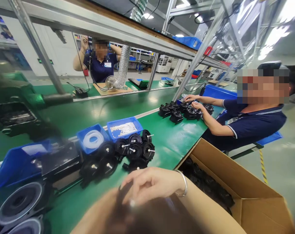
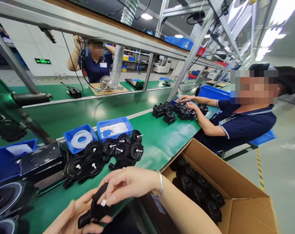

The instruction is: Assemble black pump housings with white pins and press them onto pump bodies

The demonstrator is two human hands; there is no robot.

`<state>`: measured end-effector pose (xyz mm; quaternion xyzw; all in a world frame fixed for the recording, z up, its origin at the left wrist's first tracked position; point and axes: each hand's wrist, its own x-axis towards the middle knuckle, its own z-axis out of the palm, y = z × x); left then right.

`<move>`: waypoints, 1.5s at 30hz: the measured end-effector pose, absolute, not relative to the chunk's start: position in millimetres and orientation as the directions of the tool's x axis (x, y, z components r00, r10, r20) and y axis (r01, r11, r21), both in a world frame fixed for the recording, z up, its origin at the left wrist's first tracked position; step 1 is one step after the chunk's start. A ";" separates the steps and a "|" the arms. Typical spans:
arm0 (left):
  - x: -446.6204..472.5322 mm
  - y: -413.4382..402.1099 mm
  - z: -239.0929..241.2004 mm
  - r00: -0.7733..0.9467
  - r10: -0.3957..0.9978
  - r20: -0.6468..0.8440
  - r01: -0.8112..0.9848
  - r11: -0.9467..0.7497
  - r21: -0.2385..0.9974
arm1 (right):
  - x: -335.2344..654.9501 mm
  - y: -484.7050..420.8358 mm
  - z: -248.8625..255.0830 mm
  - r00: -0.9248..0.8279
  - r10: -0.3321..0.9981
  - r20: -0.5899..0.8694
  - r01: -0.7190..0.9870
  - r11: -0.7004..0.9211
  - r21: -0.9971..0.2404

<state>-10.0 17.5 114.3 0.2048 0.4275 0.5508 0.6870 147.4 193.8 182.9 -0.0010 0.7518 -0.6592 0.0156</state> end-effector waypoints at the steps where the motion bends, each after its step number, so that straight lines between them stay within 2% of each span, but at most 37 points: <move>1: -10.0 16.4 114.3 0.023 0.926 -0.378 -0.584 0.319 0.747 | 139.8 189.0 177.6 -0.999 -0.034 -0.016 0.010 0.166 -0.986; 4: -11.9 16.4 108.8 -0.007 0.911 -0.413 -0.605 0.325 0.727 | 121.4 178.3 161.8 -0.999 0.043 -0.010 0.015 0.133 -0.991; 9: -21.9 21.9 95.7 -0.041 0.933 -0.357 -0.716 0.221 0.662 | 108.8 166.8 149.1 -0.872 0.489 -0.023 -0.076 -0.183 -0.980; 11: -25.4 23.3 93.7 -0.098 0.931 -0.352 -0.755 0.161 0.636 | 109.3 164.0 145.6 -0.814 0.576 -0.073 -0.072 -0.225 -0.972; 17: -26.1 22.8 93.5 -0.293 0.893 -0.342 -0.747 0.010 0.665 | 112.9 146.1 120.9 -0.849 0.486 -0.208 0.120 -0.207 -0.971; 21: -22.2 21.0 92.4 -0.355 0.873 -0.334 -0.692 -0.005 0.722 | 111.3 133.7 105.3 -0.836 0.510 -0.204 0.200 -0.063 -0.978; 26: -21.2 20.0 85.2 -0.379 0.897 -0.226 -0.551 -0.023 0.834 | 109.8 130.2 100.6 -0.799 0.584 -0.142 0.236 0.087 -0.968; 31: -24.1 18.6 78.1 -0.459 0.887 -0.053 -0.167 -0.028 0.986 | 109.7 129.5 106.1 -0.802 0.596 -0.030 0.263 0.308 -0.914; 36: -24.2 14.2 76.3 -0.458 0.889 0.015 0.105 0.037 0.994 | 111.5 128.7 111.9 -0.826 0.551 0.116 0.271 0.569 -0.777; 39: -24.5 11.9 73.1 -0.460 0.887 0.047 0.187 0.045 0.981 | 111.7 127.9 114.0 -0.828 0.541 0.150 0.261 0.608 -0.750; 45: -27.3 11.3 67.8 -0.442 0.896 0.046 0.213 0.054 0.976 | 106.4 126.7 110.9 -0.827 0.528 0.196 0.241 0.647 -0.723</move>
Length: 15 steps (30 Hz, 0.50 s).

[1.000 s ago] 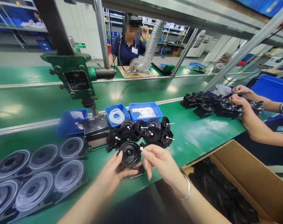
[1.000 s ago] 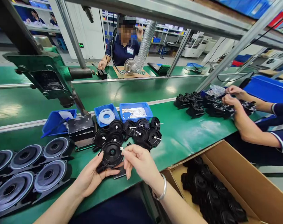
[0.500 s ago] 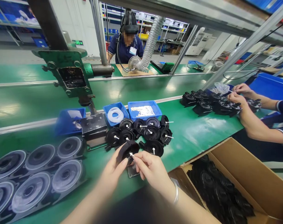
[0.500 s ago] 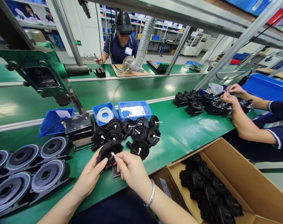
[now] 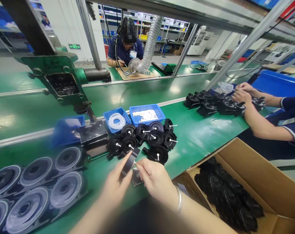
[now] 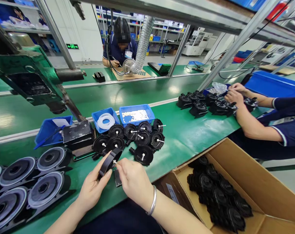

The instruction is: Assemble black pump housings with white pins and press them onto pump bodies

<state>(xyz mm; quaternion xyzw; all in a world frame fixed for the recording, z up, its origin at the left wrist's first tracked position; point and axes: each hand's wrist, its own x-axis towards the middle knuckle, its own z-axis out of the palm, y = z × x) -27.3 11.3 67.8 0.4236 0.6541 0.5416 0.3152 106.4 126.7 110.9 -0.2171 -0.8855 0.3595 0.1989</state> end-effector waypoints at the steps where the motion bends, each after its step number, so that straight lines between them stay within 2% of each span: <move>1: -28.0 11.5 68.4 -0.426 0.903 0.056 0.230 0.048 0.972 | 105.3 126.7 109.2 -0.825 0.521 0.218 0.236 0.668 -0.706; 6: -31.6 12.9 71.9 -0.373 0.926 0.053 0.224 0.035 0.974 | 102.8 128.0 102.1 -0.833 0.477 0.281 0.194 0.727 -0.659; 10: -30.7 14.6 67.9 -0.374 0.926 0.043 0.190 0.032 0.981 | 100.7 132.2 98.1 -0.845 0.460 0.273 0.198 0.743 -0.639; 15: -22.2 20.5 65.3 -0.517 0.855 -0.050 0.043 0.085 0.995 | 94.0 139.9 109.4 -0.889 0.423 0.176 0.265 0.788 -0.556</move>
